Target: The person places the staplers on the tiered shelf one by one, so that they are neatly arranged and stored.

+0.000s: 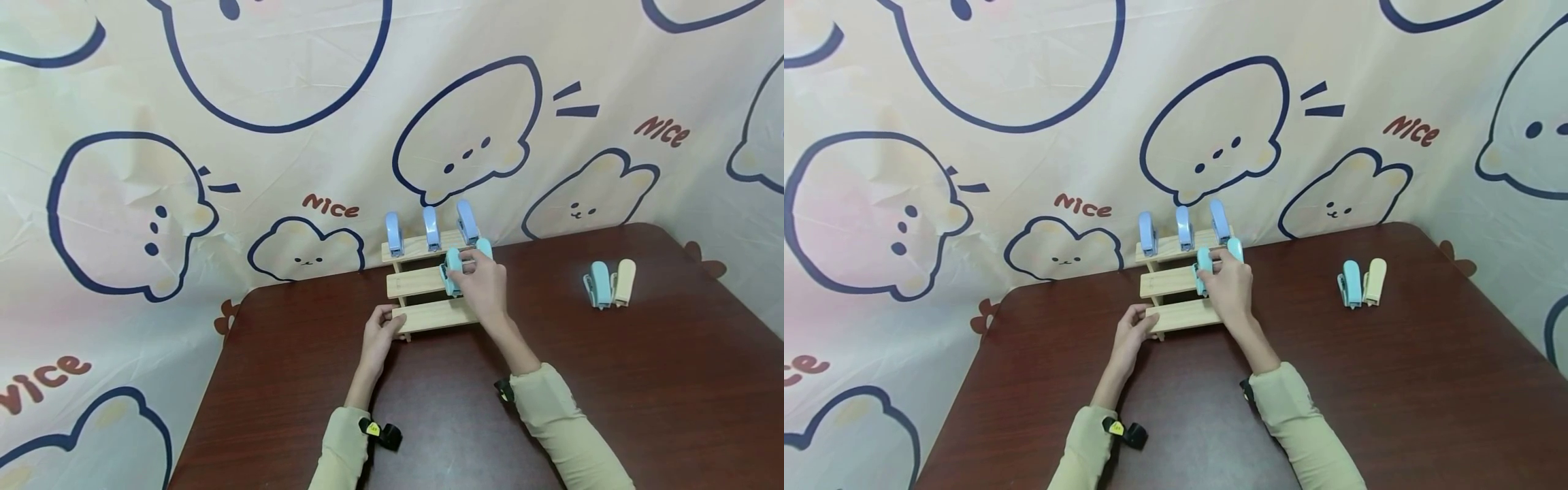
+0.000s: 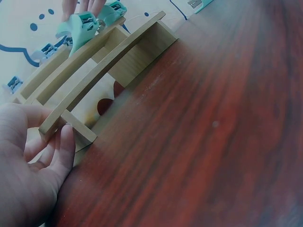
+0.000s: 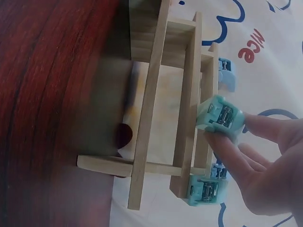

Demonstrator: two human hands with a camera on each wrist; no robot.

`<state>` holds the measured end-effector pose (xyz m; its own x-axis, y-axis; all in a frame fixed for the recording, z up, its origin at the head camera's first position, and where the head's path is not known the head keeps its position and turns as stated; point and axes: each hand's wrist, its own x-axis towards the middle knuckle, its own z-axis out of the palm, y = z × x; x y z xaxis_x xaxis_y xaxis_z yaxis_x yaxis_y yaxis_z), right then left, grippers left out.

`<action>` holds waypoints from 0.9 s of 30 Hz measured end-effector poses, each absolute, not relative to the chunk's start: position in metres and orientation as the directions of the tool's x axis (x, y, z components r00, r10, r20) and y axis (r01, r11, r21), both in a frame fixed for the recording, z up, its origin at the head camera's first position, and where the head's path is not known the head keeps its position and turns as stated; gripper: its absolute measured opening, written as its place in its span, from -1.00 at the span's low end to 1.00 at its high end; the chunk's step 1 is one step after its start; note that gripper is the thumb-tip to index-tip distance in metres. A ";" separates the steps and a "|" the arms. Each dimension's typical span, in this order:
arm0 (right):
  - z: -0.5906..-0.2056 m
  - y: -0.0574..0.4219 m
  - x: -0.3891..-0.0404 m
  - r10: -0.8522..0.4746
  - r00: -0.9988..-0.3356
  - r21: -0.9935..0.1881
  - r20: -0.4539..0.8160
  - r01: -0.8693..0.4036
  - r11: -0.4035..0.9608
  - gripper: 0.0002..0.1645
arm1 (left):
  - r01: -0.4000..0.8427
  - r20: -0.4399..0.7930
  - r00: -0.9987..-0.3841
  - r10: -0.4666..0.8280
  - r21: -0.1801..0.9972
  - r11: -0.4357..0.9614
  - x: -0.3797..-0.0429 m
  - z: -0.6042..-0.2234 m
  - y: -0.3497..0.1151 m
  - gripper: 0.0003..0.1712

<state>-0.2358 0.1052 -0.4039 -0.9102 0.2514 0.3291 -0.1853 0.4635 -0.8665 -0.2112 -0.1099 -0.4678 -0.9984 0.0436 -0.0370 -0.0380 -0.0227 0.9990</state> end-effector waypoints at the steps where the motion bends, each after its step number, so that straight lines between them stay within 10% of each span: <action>1: -0.405 0.105 -0.236 0.251 -0.909 -0.865 0.332 -0.188 0.464 -0.62 | -0.036 -0.035 -0.998 0.044 0.999 -0.020 -0.211 -0.468 -0.110 -0.68; 27: -0.410 0.097 -0.239 0.206 -0.920 -0.855 0.333 -0.202 0.478 -0.73 | -0.025 -0.024 -0.999 0.042 0.999 -0.025 -0.211 -0.469 -0.109 -0.66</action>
<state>-0.2385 0.0966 -0.4102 -0.9200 0.2064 0.3331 -0.2022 0.4780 -0.8548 -0.2106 -0.1094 -0.4691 -0.9988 0.0424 -0.0242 -0.0252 -0.0245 0.9994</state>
